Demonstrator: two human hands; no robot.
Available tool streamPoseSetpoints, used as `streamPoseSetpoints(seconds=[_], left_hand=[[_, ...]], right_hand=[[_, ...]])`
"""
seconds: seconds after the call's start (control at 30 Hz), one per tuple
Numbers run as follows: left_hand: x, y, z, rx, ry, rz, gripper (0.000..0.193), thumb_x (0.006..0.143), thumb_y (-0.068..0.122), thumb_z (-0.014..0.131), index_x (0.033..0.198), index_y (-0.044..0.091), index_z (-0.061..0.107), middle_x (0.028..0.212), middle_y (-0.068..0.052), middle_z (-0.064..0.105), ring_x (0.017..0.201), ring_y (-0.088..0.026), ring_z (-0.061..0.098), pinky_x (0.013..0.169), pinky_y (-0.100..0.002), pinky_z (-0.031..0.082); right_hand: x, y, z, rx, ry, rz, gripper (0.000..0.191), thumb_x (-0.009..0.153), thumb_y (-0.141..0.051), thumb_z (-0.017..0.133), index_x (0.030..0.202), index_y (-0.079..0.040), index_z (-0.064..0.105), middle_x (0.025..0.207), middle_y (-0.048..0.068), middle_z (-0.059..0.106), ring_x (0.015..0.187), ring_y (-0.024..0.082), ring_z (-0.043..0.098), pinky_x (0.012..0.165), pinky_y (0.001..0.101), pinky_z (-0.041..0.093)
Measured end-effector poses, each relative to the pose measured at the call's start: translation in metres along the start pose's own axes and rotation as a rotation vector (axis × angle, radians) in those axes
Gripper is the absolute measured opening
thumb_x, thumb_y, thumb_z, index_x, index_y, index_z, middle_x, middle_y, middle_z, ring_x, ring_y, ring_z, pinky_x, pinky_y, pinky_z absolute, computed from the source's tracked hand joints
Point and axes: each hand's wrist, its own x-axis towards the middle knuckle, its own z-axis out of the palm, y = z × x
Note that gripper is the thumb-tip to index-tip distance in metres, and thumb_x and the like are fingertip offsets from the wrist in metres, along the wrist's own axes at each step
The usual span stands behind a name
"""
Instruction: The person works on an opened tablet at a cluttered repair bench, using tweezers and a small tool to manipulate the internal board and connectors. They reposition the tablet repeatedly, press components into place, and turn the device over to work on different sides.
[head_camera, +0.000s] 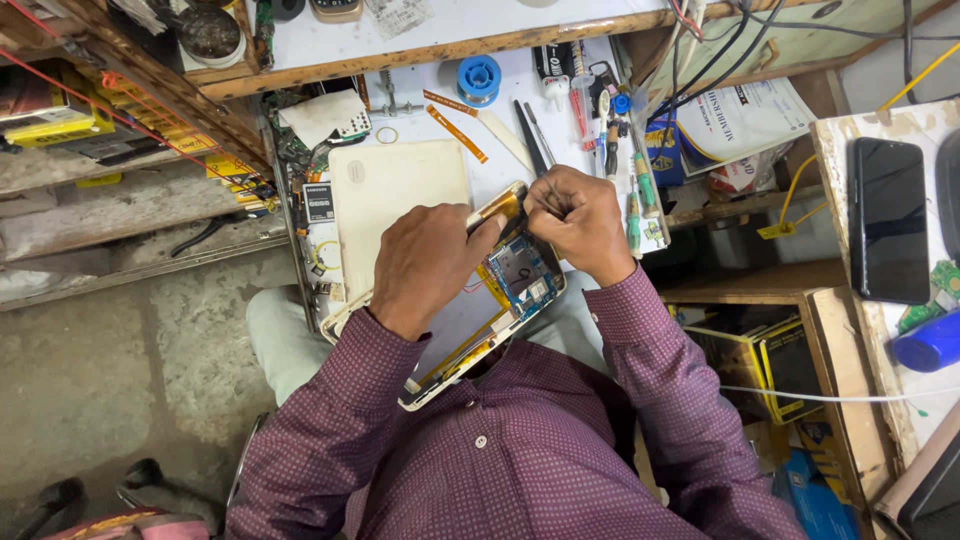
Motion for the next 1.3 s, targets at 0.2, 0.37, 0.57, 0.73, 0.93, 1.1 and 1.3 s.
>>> streamPoseSetpoints(seconds=[0.2, 0.37, 0.57, 0.73, 0.93, 1.1, 1.3], left_hand=[[0.0, -0.004, 0.002, -0.012, -0.018, -0.001, 0.052, 0.094, 0.048, 0.061, 0.075, 0.002, 0.072, 0.068, -0.018, 0.069, 0.07, -0.036, 0.069, 0.069, -0.051, 0.052], [0.0, -0.008, 0.003, -0.021, -0.065, -0.056, 0.053, 0.096, 0.05, 0.06, 0.075, 0.002, 0.072, 0.07, -0.018, 0.069, 0.071, -0.036, 0.069, 0.07, -0.05, 0.053], [-0.001, -0.012, 0.002, -0.037, -0.042, -0.066, 0.053, 0.095, 0.049, 0.059, 0.074, 0.002, 0.072, 0.071, -0.019, 0.069, 0.071, -0.037, 0.069, 0.07, -0.051, 0.053], [-0.001, -0.01, 0.005, -0.026, -0.025, -0.077, 0.056, 0.095, 0.051, 0.06, 0.073, 0.001, 0.072, 0.072, -0.02, 0.069, 0.073, -0.038, 0.069, 0.071, -0.05, 0.053], [-0.004, -0.008, 0.007, -0.036, 0.017, -0.057, 0.053, 0.095, 0.048, 0.06, 0.075, 0.001, 0.072, 0.072, -0.02, 0.069, 0.072, -0.038, 0.069, 0.07, -0.051, 0.053], [-0.004, -0.009, 0.008, -0.049, -0.019, -0.08, 0.053, 0.096, 0.049, 0.06, 0.076, 0.001, 0.073, 0.071, -0.02, 0.069, 0.071, -0.037, 0.07, 0.07, -0.05, 0.053], [-0.003, -0.014, 0.011, -0.048, -0.012, -0.046, 0.056, 0.096, 0.05, 0.06, 0.074, 0.001, 0.072, 0.071, -0.02, 0.068, 0.071, -0.039, 0.069, 0.069, -0.051, 0.052]], right_hand=[[-0.003, 0.006, 0.001, 0.066, -0.015, 0.109, 0.004, 0.088, -0.001, 0.071, 0.089, 0.001, 0.067, 0.076, -0.004, 0.062, 0.064, 0.0, 0.047, 0.056, 0.019, 0.04], [-0.007, 0.002, 0.003, 0.082, 0.015, 0.134, 0.011, 0.095, -0.009, 0.074, 0.1, 0.001, 0.073, 0.08, -0.004, 0.07, 0.072, 0.002, 0.059, 0.065, 0.0193, 0.05], [-0.024, -0.019, 0.016, -0.189, 0.238, 0.026, 0.018, 0.091, -0.01, 0.082, 0.102, 0.002, 0.076, 0.09, 0.008, 0.067, 0.072, 0.013, 0.057, 0.066, 0.0252, 0.047], [-0.027, -0.032, 0.031, -0.296, 0.284, -0.174, 0.027, 0.085, -0.008, 0.087, 0.104, 0.003, 0.071, 0.108, 0.012, 0.068, 0.092, 0.021, 0.07, 0.079, 0.0312, 0.057], [-0.028, -0.039, 0.042, -0.347, 0.31, -0.193, 0.02, 0.088, 0.0, 0.082, 0.103, 0.005, 0.069, 0.106, 0.014, 0.067, 0.092, 0.026, 0.071, 0.079, 0.0333, 0.057], [-0.028, -0.039, 0.039, -0.333, 0.25, -0.211, 0.016, 0.089, 0.007, 0.07, 0.104, 0.006, 0.066, 0.109, 0.015, 0.065, 0.094, 0.029, 0.069, 0.08, 0.033, 0.056], [-0.022, -0.029, 0.032, -0.189, 0.215, -0.081, 0.01, 0.094, -0.002, 0.073, 0.1, 0.004, 0.069, 0.1, 0.01, 0.064, 0.076, 0.018, 0.06, 0.067, 0.0285, 0.048]])
